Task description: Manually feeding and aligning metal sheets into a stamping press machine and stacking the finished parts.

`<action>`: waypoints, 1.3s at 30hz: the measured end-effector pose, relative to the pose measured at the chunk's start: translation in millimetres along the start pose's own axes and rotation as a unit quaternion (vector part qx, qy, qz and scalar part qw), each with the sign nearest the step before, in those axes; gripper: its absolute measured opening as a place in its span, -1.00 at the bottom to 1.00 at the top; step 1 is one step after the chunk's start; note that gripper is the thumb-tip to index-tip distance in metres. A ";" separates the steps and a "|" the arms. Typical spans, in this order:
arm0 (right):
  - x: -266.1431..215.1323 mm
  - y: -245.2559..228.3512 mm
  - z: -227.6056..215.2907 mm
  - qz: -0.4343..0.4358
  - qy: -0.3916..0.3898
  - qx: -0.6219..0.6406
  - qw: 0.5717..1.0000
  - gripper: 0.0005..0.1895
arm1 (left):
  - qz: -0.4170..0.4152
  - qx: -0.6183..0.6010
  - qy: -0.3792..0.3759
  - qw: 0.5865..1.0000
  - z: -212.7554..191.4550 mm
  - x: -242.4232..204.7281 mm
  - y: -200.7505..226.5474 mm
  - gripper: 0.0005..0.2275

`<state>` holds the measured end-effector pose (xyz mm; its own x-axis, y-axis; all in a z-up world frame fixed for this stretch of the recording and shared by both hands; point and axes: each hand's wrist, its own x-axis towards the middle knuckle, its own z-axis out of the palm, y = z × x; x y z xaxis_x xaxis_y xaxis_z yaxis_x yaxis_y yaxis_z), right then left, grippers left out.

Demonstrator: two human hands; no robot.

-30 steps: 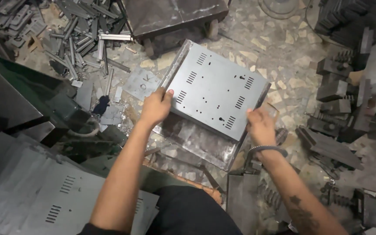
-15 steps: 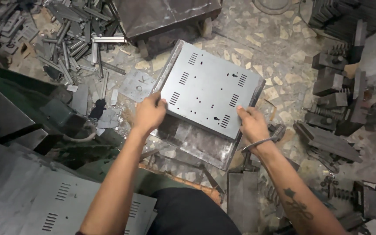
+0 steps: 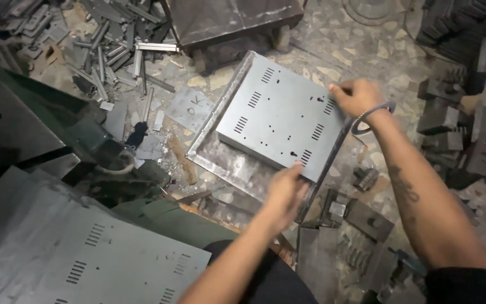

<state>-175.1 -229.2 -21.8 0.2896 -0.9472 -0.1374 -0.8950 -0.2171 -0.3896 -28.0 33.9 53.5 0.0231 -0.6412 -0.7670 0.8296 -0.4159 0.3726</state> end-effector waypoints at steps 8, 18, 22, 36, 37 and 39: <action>16.8 -0.8 -4.4 0.046 -0.013 -0.069 0.996 -0.62 | 0.010 -0.095 -0.038 0.995 -13.5 62.1 -49.5 -0.17; -41.9 -112.8 25.0 -0.154 0.103 -0.072 0.980 -0.63 | 0.169 0.332 0.087 0.924 -83.0 51.0 -47.6 -0.55; -127.1 -220.4 44.8 -0.259 -0.083 0.275 0.922 -0.70 | 0.390 0.216 0.055 0.893 -151.7 -58.7 18.1 -0.61; -258.2 -398.7 125.9 -0.193 -0.344 0.431 0.812 -0.71 | 0.456 -0.001 0.582 0.673 -355.4 -261.1 31.1 -0.61; -263.0 -404.8 125.9 -0.176 -0.346 0.436 0.812 -0.72 | 0.411 -0.017 0.560 0.719 -358.9 -262.6 30.5 -0.62; -266.5 -410.7 124.8 -0.161 -0.349 0.436 0.814 -0.73 | 0.363 -0.039 0.535 0.761 -358.4 -265.2 31.5 -0.62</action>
<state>157.7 141.9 61.1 0.8557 -0.4443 -0.2652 -0.2417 0.1099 -0.9641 192.0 422.0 81.4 0.8988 0.2272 -0.3749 0.4104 -0.1351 0.9019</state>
